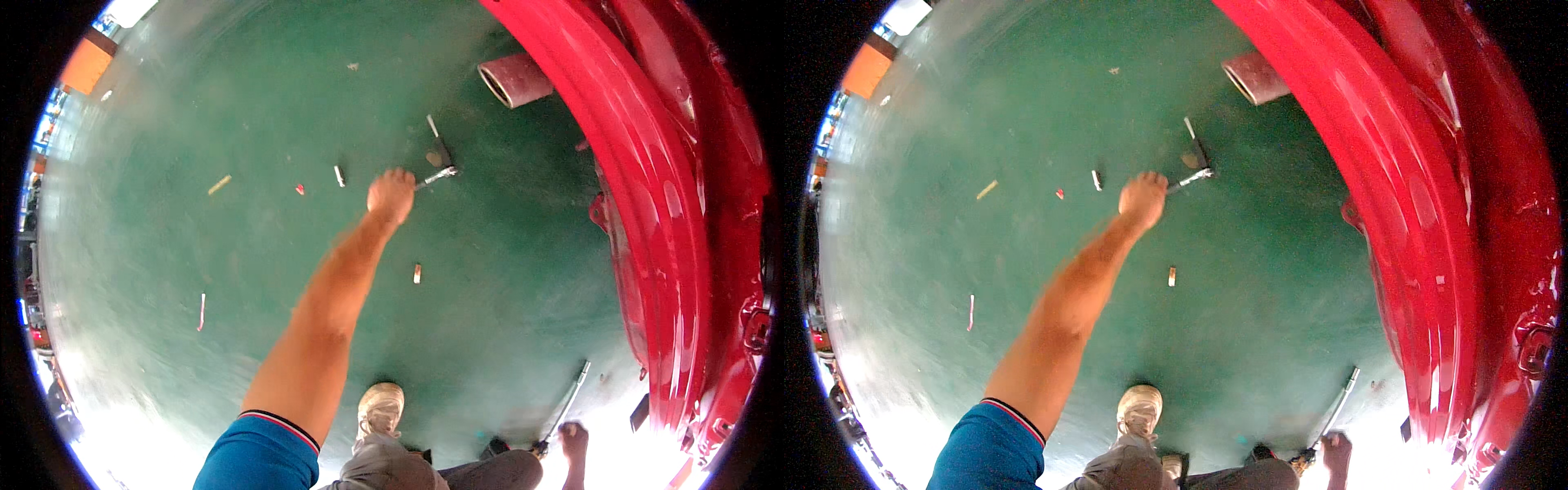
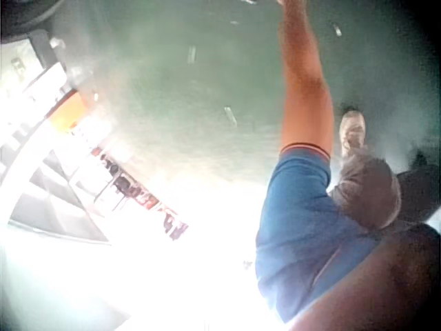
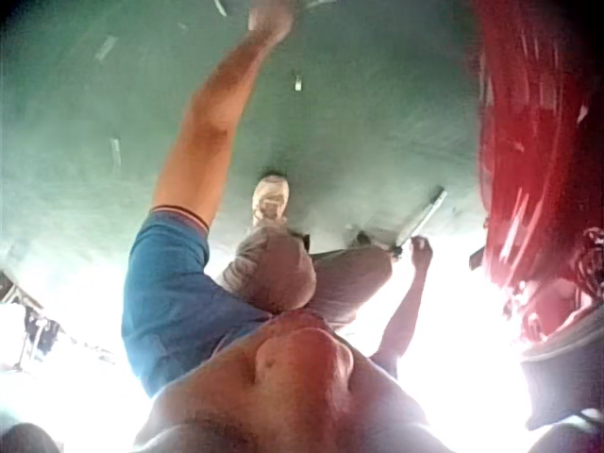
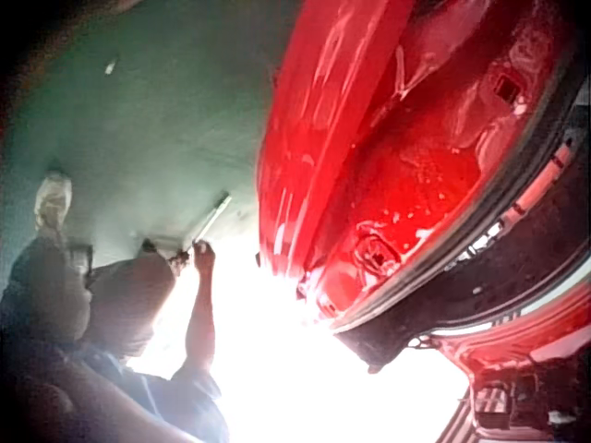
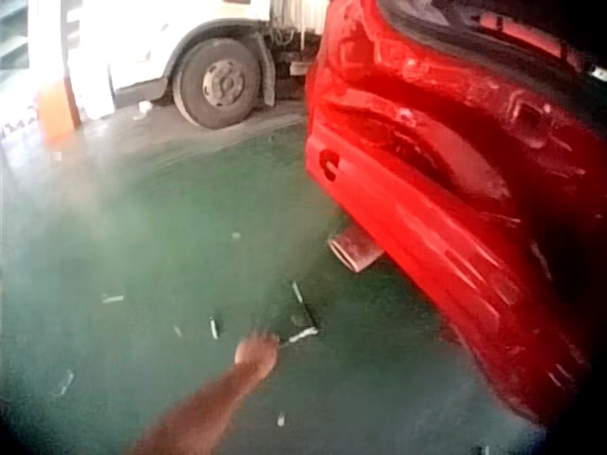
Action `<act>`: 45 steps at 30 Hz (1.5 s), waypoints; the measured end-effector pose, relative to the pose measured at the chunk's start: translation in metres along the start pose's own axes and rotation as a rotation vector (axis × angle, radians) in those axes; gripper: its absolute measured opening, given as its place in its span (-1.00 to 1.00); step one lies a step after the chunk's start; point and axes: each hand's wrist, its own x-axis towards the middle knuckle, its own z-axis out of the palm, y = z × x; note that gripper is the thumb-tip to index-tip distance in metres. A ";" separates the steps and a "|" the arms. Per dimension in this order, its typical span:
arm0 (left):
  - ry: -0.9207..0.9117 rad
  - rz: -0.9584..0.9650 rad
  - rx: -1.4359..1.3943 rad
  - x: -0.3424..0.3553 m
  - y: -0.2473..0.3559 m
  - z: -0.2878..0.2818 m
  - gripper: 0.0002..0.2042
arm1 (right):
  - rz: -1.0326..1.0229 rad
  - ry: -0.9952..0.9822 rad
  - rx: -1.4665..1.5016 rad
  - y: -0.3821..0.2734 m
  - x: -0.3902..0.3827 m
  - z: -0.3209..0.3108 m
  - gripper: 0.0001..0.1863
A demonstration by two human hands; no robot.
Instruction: The person uses a cordless impact wrench and a manual screwdriver to remove and install fasteners on a red car bumper. They repeatedly attach and detach the bumper, working on multiple fastener locations along the lower edge.
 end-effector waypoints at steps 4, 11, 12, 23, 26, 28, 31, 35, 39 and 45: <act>-0.064 -0.021 -0.301 -0.042 0.069 0.010 -0.67 | -0.301 -0.035 -0.018 -0.105 0.101 0.047 -0.72; -0.420 0.007 -0.860 -0.212 0.151 -0.012 -0.66 | 0.050 -0.371 1.135 -0.347 0.105 0.152 -0.56; -0.432 0.147 -0.859 -0.224 0.155 -0.016 -0.65 | 0.043 -0.396 1.211 -0.352 0.104 0.157 -0.58; 0.262 -0.423 -0.140 0.003 -0.064 -0.012 -0.77 | -0.138 -0.224 0.906 -0.252 0.037 0.084 -0.72; 0.195 -0.389 -0.150 0.015 -0.101 0.021 -0.76 | -0.134 -0.227 0.872 -0.232 0.010 0.080 -0.74; 0.217 -0.399 -0.131 0.012 -0.111 0.034 -0.77 | -0.093 -0.247 0.882 -0.227 -0.005 0.085 -0.74; 0.023 -0.395 -0.880 -0.012 -0.098 0.046 -0.72 | -0.139 -0.236 0.930 -0.241 -0.023 0.087 -0.73; -0.238 -0.395 -2.151 -0.094 0.020 -0.011 -0.78 | -0.302 -0.151 0.935 -0.271 -0.041 0.084 -0.67; -0.185 -0.469 -2.551 -0.165 0.075 -0.057 -0.75 | -0.462 -0.112 0.962 -0.310 -0.054 0.078 -0.66; -0.109 -0.360 -2.632 -0.201 0.096 -0.061 -0.72 | -0.522 -0.172 1.055 -0.323 -0.055 0.079 -0.67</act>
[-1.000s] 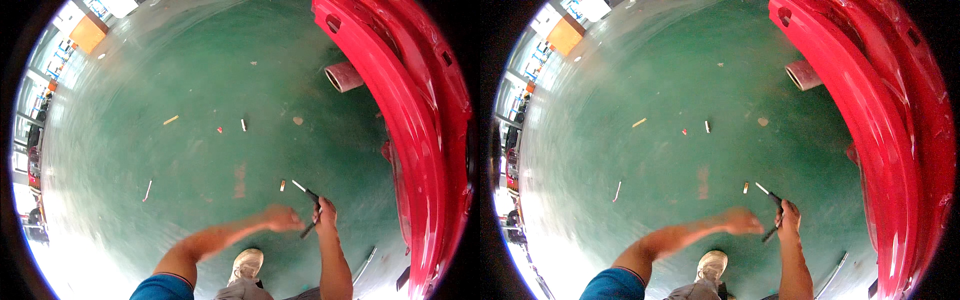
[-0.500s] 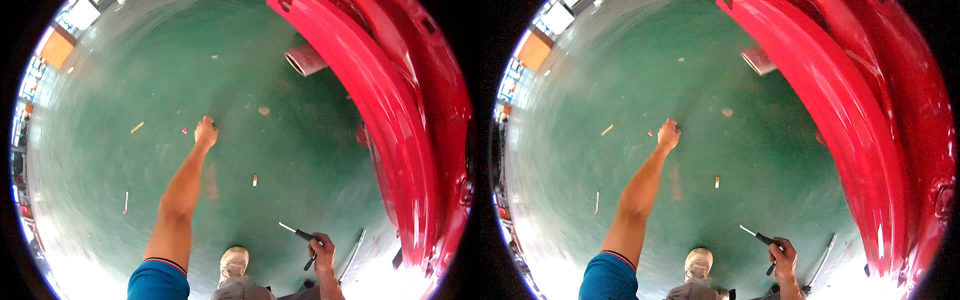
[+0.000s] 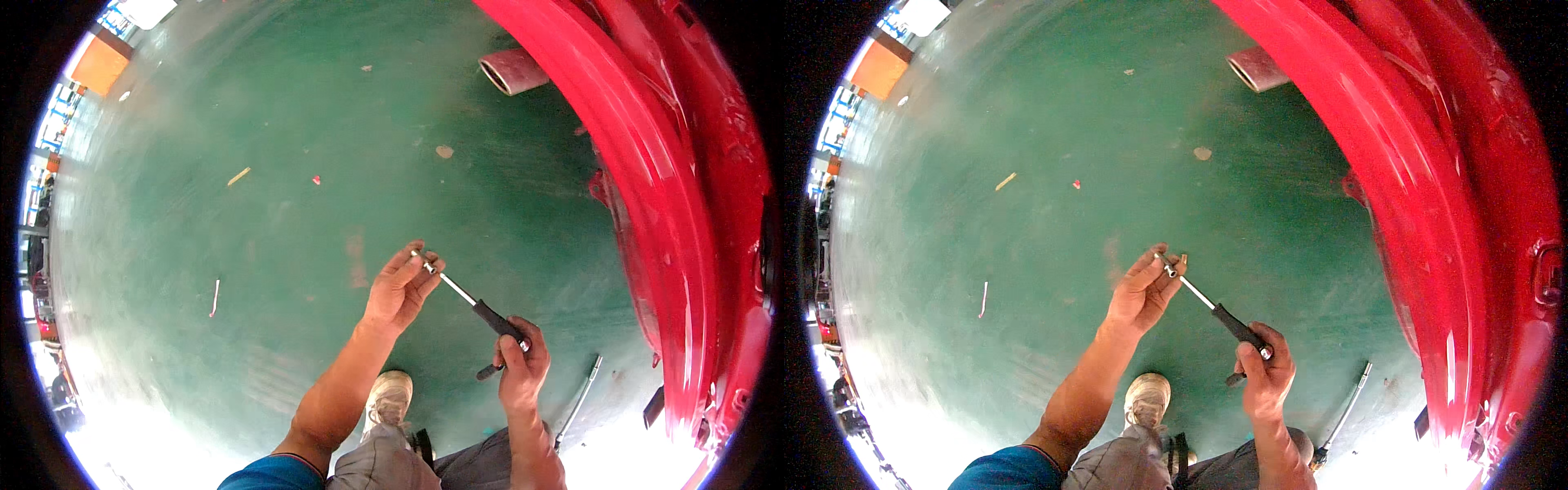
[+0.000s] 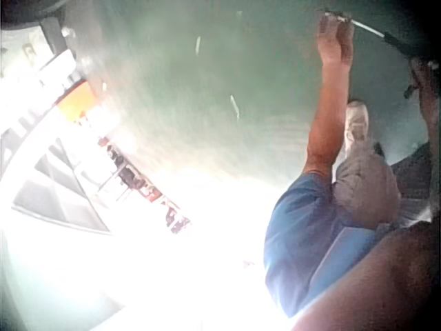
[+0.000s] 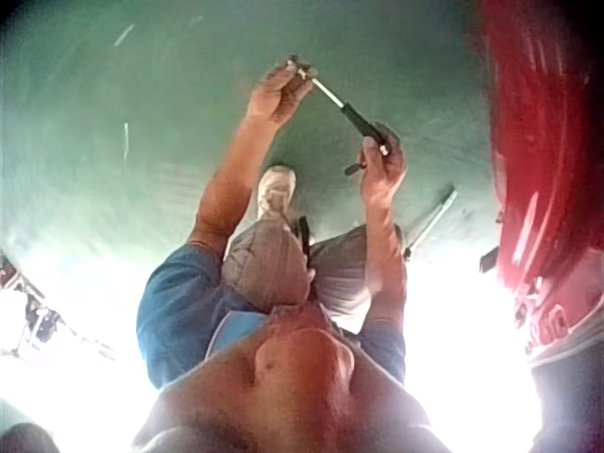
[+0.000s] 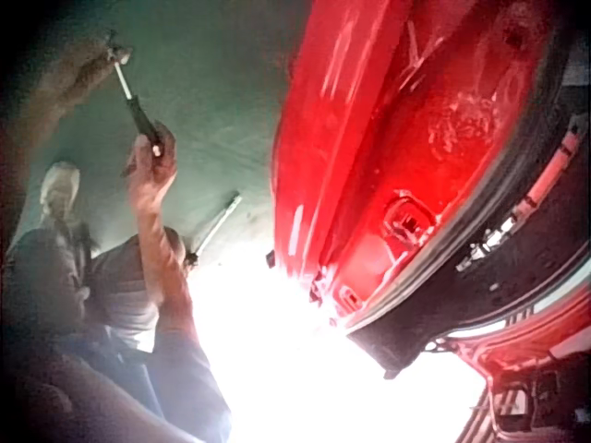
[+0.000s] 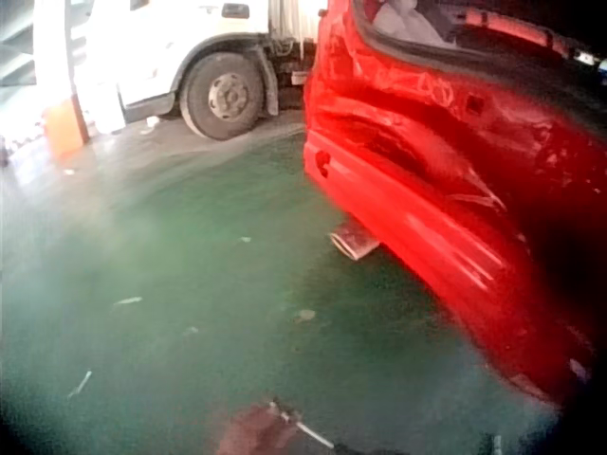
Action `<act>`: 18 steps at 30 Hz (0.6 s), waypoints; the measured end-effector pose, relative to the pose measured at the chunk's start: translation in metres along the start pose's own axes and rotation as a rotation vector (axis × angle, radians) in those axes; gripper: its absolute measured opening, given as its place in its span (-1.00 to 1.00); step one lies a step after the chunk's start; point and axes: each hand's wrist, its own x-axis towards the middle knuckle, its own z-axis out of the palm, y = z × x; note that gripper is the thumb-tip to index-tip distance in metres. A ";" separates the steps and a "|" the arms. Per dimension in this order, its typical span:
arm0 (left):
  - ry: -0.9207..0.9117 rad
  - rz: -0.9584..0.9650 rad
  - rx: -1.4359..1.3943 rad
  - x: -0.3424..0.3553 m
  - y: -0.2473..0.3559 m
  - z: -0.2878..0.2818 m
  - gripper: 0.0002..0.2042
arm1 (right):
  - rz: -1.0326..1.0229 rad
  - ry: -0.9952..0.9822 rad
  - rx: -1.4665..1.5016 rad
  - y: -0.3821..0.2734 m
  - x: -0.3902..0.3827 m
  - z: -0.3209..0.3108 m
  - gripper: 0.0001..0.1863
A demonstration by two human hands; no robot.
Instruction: The person uses a cordless impact wrench and a manual screwdriver to remove and install fasteners on a red car bumper. They repeatedly attach and detach the bumper, working on multiple fastener locations along the lower edge.
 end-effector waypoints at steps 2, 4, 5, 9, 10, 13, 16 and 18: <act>0.018 0.014 0.046 -0.007 -0.001 0.005 -0.71 | 0.051 -0.011 0.067 0.007 -0.002 0.000 -0.67; 0.002 0.023 0.067 -0.013 0.000 0.009 -0.71 | 0.067 -0.002 0.069 0.009 -0.004 0.003 -0.68; 0.011 0.042 0.095 -0.016 0.002 0.010 -0.70 | 0.074 0.006 0.070 0.009 -0.005 0.005 -0.69; 0.028 0.123 0.135 -0.027 -0.001 0.013 -0.68 | 0.193 0.061 0.223 0.010 -0.011 0.013 -0.72; 0.028 0.143 0.125 -0.029 -0.006 0.014 -0.67 | 0.222 0.081 0.253 0.010 -0.011 0.012 -0.72; 0.065 0.146 0.085 -0.034 -0.021 0.017 -0.66 | 0.307 0.133 0.306 0.007 -0.017 0.013 -0.72; 0.165 0.214 0.234 -0.036 -0.031 0.022 -0.63 | 0.311 0.127 0.241 0.006 -0.019 0.013 -0.71; 0.125 0.212 0.247 -0.039 -0.034 0.018 -0.58 | 0.361 0.139 0.241 0.002 -0.017 0.014 -0.70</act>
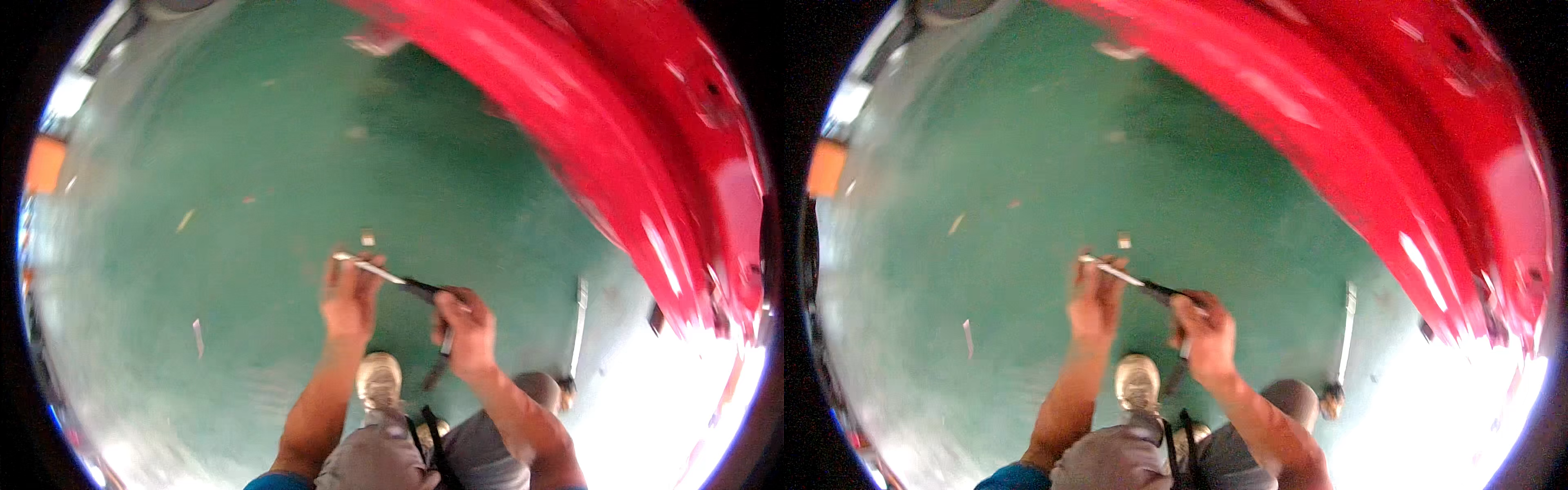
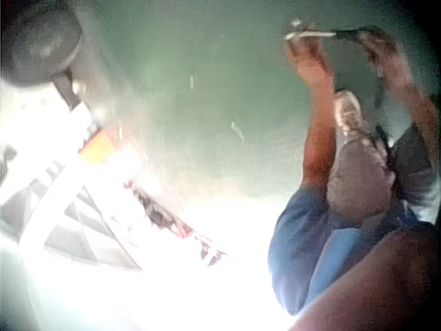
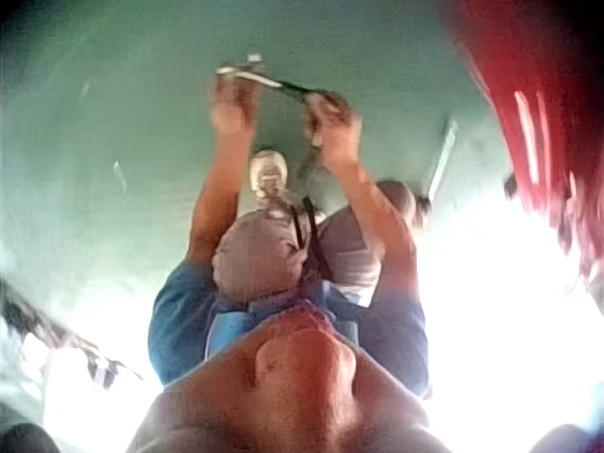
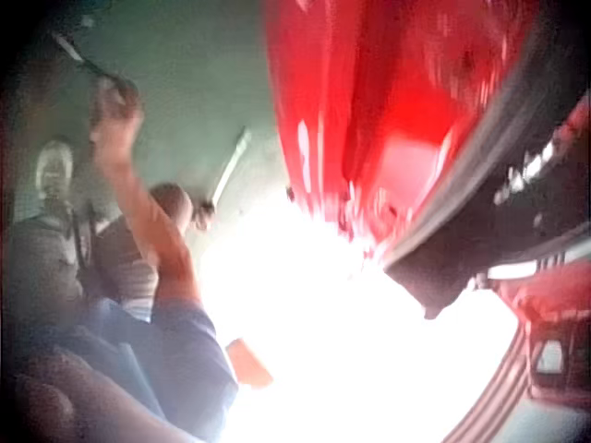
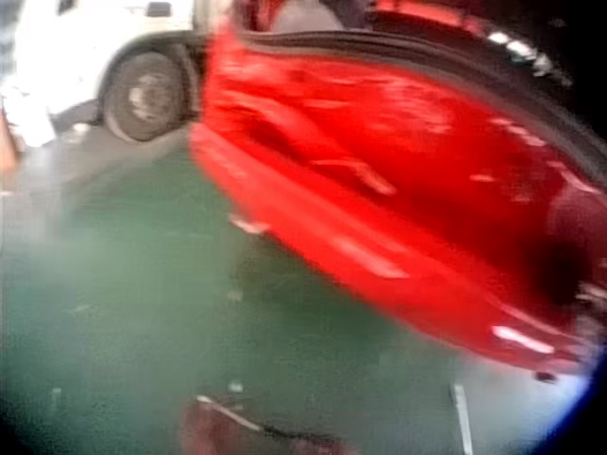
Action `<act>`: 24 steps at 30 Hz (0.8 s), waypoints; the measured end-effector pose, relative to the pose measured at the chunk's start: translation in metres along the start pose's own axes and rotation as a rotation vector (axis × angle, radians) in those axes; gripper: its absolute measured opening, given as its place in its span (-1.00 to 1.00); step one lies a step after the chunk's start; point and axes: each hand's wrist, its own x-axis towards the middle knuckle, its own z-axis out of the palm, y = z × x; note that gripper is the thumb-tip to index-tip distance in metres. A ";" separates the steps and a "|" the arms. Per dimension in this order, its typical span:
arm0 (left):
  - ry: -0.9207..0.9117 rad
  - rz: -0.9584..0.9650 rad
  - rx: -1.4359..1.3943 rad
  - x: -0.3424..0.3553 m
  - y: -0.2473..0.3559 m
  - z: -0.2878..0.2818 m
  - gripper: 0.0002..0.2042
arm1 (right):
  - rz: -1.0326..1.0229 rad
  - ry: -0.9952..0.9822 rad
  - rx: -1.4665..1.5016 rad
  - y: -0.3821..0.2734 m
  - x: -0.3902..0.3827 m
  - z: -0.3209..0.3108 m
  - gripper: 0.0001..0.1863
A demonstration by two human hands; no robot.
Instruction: The person uses a cordless impact wrench and a manual screwdriver to remove and install fasteners on a red car bumper. They repeatedly attach and detach the bumper, working on multiple fastener locations along the lower edge.
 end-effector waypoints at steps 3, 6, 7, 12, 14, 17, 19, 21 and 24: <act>-0.015 -0.051 0.040 -0.007 -0.012 -0.006 -0.51 | 0.079 -0.172 -0.071 -0.006 0.009 -0.013 -0.61; -0.036 -0.175 0.098 0.011 -0.034 -0.022 -0.50 | 0.125 -0.424 -0.203 -0.007 0.021 -0.052 -0.54; -0.025 -0.210 0.167 0.016 -0.045 -0.025 -0.50 | 0.151 -0.443 -0.369 -0.006 0.026 -0.069 -0.48; 0.077 -0.231 0.527 0.024 -0.094 -0.047 -0.51 | 0.234 -0.306 -0.677 0.025 0.029 -0.235 -0.43; 0.052 -0.161 0.613 0.030 -0.106 -0.056 -0.52 | 0.013 0.208 -0.875 0.066 -0.003 -0.330 -0.52; -0.040 -0.161 0.666 0.025 -0.119 -0.065 -0.47 | 0.482 0.565 -1.086 0.134 -0.106 -0.466 -0.55; -0.155 0.053 1.027 0.048 -0.081 -0.091 -0.44 | 0.696 0.651 -0.589 0.152 -0.117 -0.432 -0.48; -0.145 0.148 1.317 0.033 -0.082 -0.076 -0.42 | 0.798 0.648 -0.433 0.184 -0.146 -0.434 -0.34; -0.167 0.164 1.338 0.020 -0.081 -0.071 -0.48 | 0.635 0.948 -0.173 0.227 -0.141 -0.431 -0.49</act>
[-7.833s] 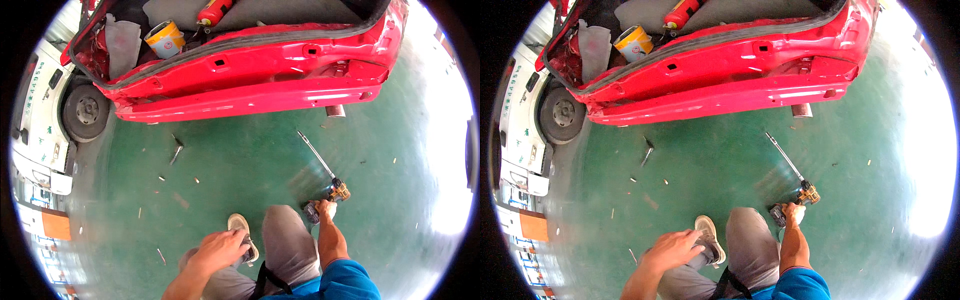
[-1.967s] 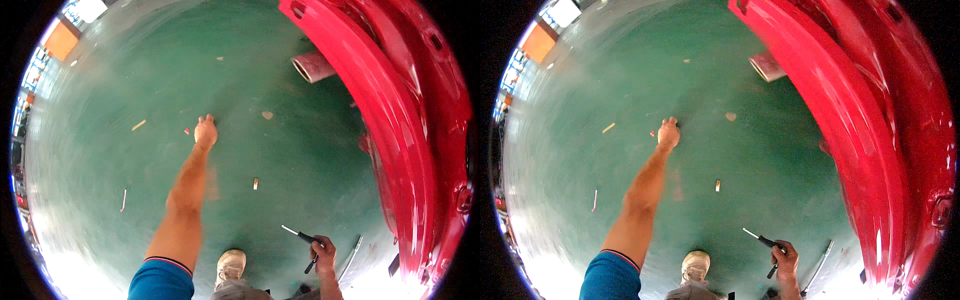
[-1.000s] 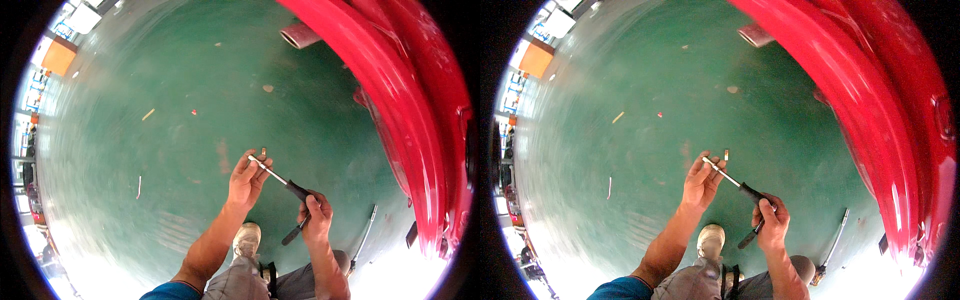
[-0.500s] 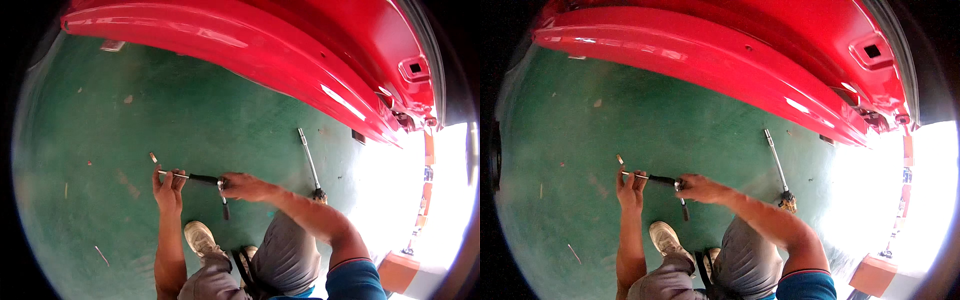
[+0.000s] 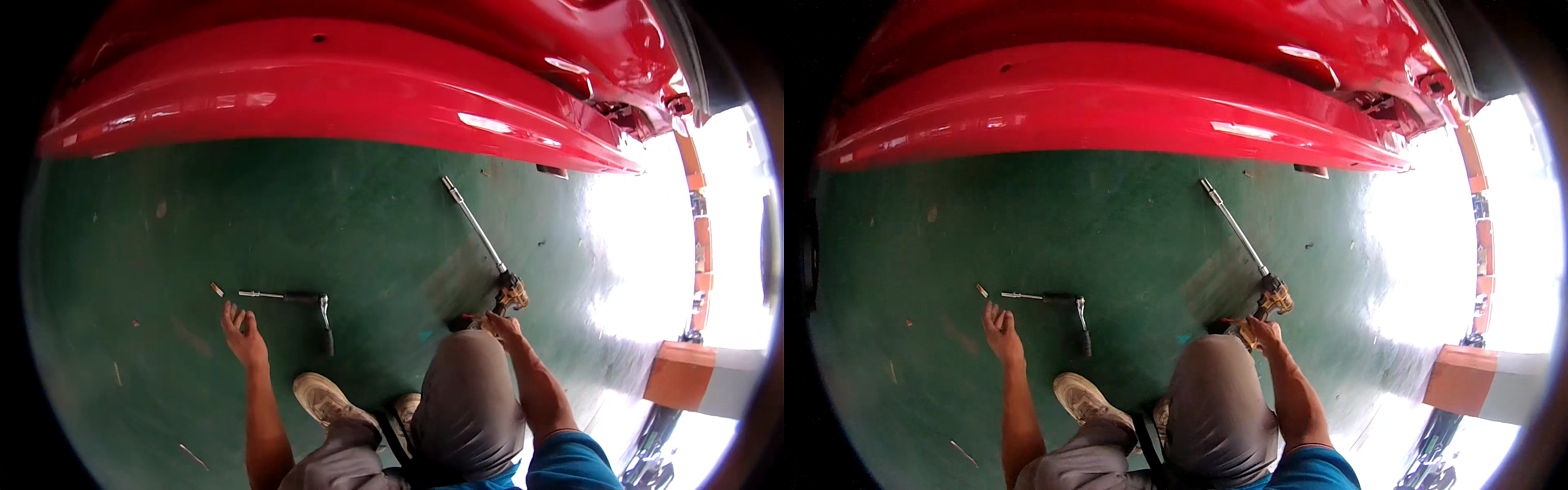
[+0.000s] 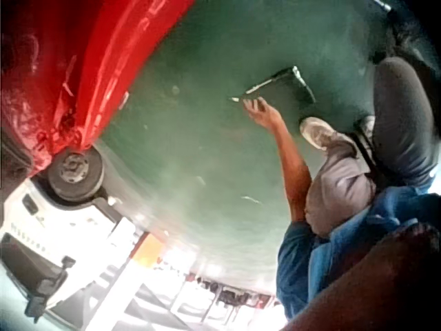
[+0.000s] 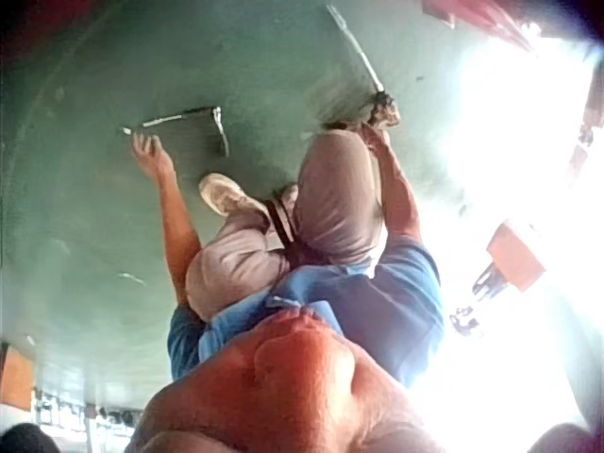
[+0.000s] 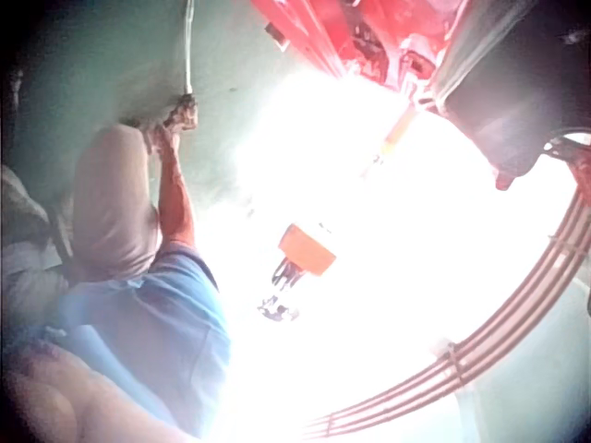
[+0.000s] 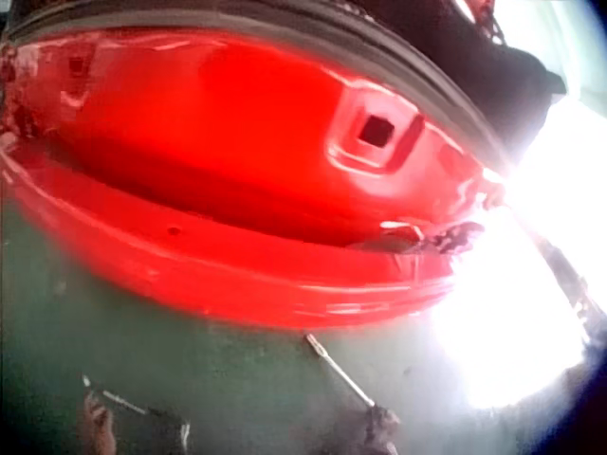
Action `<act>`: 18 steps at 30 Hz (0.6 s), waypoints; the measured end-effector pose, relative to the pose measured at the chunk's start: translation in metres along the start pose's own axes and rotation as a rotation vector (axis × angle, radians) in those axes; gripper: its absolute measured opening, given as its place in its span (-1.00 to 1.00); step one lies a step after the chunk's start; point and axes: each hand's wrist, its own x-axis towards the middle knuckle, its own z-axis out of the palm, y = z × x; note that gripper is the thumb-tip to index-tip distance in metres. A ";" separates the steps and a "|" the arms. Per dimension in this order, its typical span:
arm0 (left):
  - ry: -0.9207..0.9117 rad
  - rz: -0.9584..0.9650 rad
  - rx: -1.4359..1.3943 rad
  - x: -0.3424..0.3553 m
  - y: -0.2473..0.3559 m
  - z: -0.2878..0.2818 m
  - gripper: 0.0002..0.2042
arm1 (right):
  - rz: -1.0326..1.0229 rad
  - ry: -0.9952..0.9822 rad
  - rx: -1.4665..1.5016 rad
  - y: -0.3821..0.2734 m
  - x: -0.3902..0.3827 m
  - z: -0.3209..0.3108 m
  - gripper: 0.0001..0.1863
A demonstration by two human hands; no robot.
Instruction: The person uses a cordless impact wrench and a manual screwdriver to remove and install fasteners on a red car bumper. They repeatedly attach and detach the bumper, working on multiple fastener locations along the lower edge.
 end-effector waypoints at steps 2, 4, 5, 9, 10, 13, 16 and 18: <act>-0.063 -0.042 -0.032 -0.001 0.009 -0.008 -0.54 | -0.056 0.129 -0.001 -0.006 0.006 0.014 -0.58; -0.138 -0.038 -0.023 0.000 0.014 -0.013 -0.61 | -0.111 0.212 0.034 -0.014 0.008 0.027 -0.67; -0.175 -0.003 -0.007 0.004 0.022 -0.017 -0.64 | -0.153 0.229 0.077 -0.023 0.005 0.029 -0.71; -0.373 0.080 0.034 0.003 0.081 -0.028 -0.72 | -0.423 0.039 -0.074 -0.028 -0.017 0.005 -0.86; -0.436 0.077 0.059 -0.004 0.100 -0.039 -0.73 | -0.153 0.062 0.244 -0.036 -0.033 0.006 -0.91; -0.508 0.000 0.203 -0.026 0.150 -0.091 -0.66 | -0.231 -0.268 0.322 -0.042 -0.088 -0.025 -0.90; -0.475 -0.052 0.199 -0.063 0.186 -0.135 -0.56 | -0.404 -0.517 -0.111 -0.038 -0.117 -0.098 -0.81; -0.290 -0.098 0.169 -0.090 0.225 -0.178 -0.46 | -0.605 -0.506 -0.659 -0.086 -0.190 -0.109 -0.72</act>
